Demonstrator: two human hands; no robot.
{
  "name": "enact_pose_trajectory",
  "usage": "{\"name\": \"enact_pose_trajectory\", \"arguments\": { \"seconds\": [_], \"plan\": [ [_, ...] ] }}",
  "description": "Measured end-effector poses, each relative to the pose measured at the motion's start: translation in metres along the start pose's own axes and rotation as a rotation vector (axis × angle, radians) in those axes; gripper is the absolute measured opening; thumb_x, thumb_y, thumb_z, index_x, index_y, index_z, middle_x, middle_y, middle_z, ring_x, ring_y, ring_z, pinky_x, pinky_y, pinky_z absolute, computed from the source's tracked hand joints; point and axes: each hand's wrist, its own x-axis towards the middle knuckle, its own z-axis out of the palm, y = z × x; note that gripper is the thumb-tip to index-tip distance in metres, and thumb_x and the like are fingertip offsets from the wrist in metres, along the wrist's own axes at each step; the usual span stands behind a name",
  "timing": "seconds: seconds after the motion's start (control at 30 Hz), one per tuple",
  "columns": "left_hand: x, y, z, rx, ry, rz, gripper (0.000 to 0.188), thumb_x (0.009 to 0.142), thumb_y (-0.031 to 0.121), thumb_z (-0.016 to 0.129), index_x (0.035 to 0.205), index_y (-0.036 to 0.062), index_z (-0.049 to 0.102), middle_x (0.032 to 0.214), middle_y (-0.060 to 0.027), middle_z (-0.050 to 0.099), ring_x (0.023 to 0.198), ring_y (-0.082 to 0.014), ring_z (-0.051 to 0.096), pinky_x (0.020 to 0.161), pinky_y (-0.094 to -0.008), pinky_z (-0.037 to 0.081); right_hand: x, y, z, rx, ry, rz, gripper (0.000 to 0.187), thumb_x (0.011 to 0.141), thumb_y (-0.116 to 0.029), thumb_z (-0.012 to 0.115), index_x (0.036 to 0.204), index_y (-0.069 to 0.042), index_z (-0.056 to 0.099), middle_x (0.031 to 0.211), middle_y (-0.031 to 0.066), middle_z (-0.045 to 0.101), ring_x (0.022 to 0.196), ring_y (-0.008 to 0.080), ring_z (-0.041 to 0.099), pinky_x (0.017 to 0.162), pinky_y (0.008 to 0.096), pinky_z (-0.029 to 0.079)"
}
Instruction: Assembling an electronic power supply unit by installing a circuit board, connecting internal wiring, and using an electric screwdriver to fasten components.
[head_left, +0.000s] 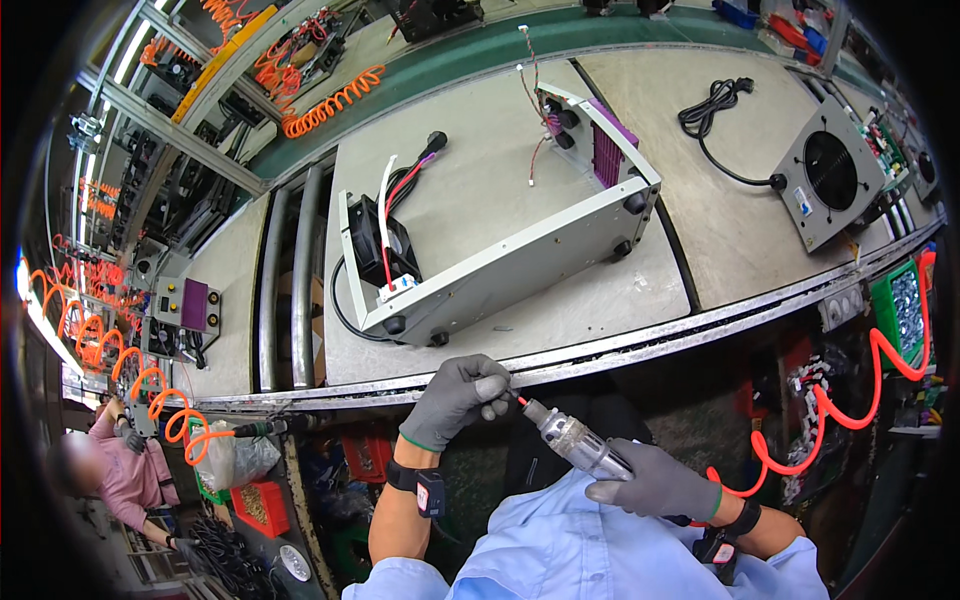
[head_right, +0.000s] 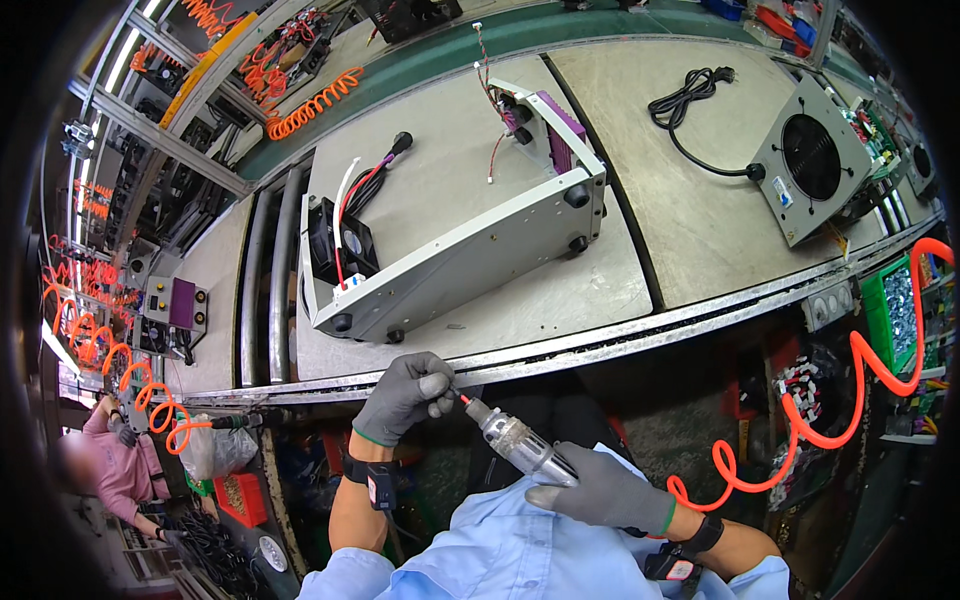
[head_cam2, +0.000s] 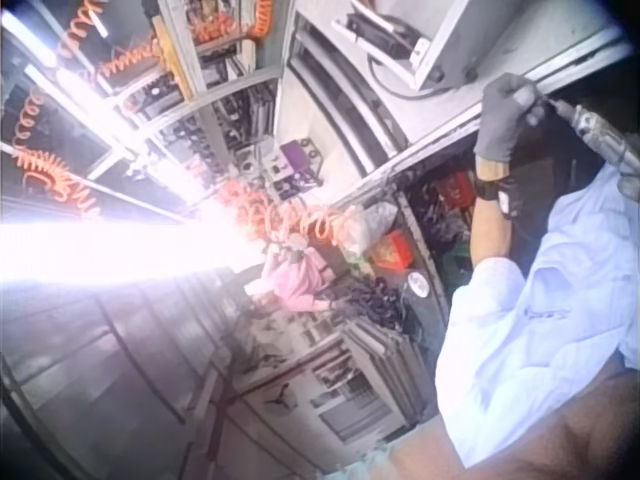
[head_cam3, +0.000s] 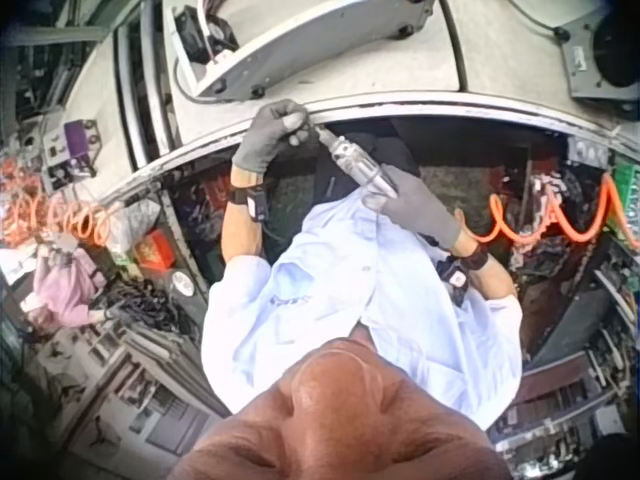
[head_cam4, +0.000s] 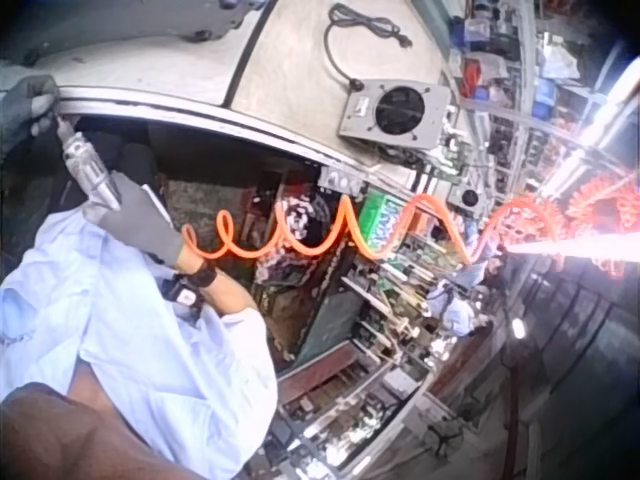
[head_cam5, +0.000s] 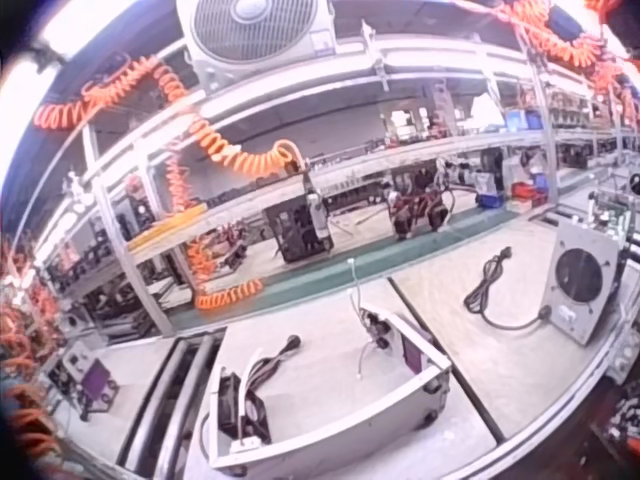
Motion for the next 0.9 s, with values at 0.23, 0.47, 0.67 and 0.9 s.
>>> {"name": "enact_pose_trajectory", "arguments": {
  "seconds": [0.23, 0.47, 0.67, 0.9],
  "plan": [
    [0.011, 0.003, 0.018, 0.087, 0.084, -0.005, 0.027, 0.093, 0.022, 0.067, 0.102, -0.0032, 0.064, 0.082, -0.0082, 0.067, 0.063, -0.0123, 0.061, 0.055, -0.023, 0.049, 0.006, -0.003, 0.007, 0.292, -0.032, 0.104, 0.048, 0.086, -0.041, 0.073, 0.113, -0.004, 0.058, 0.075, 0.0028, 0.057, 0.057, 0.0083, 0.055, 0.05, 0.0256, 0.047],
    [0.051, -0.003, 0.021, 1.549, 0.496, 0.605, 0.028, 0.084, 0.007, 0.062, 0.112, 0.0068, 0.063, 0.101, -0.0152, 0.064, 0.082, -0.0358, 0.066, 0.071, -0.0463, 0.054, 0.023, -0.011, 0.012, 0.362, 0.127, 0.075, 0.035, 0.089, -0.033, 0.071, 0.105, -0.005, 0.056, 0.072, 0.0016, 0.055, 0.055, 0.0073, 0.053, 0.049, 0.0256, 0.046],
    [0.026, 0.003, 0.018, 1.496, 0.548, 0.508, 0.025, 0.085, 0.005, 0.062, 0.109, 0.0051, 0.065, 0.095, -0.0195, 0.064, 0.083, -0.0369, 0.066, 0.07, -0.0427, 0.055, 0.043, -0.017, 0.02, 0.382, 0.088, 0.055, 0.035, 0.09, -0.032, 0.069, 0.108, -0.005, 0.055, 0.07, 0.0021, 0.055, 0.053, 0.0079, 0.054, 0.047, 0.0253, 0.045],
    [-0.038, 0.127, 0.023, 0.719, 0.284, 0.207, 0.015, 0.094, 0.014, 0.062, 0.101, 0.0023, 0.067, 0.083, -0.0038, 0.066, 0.071, -0.0076, 0.064, 0.057, -0.0239, 0.051, 0.07, -0.021, 0.031, 0.399, 0.053, 0.055, 0.035, 0.091, -0.033, 0.068, 0.106, -0.004, 0.055, 0.069, 0.0023, 0.055, 0.051, 0.0091, 0.054, 0.047, 0.0265, 0.046]
  ]
}}
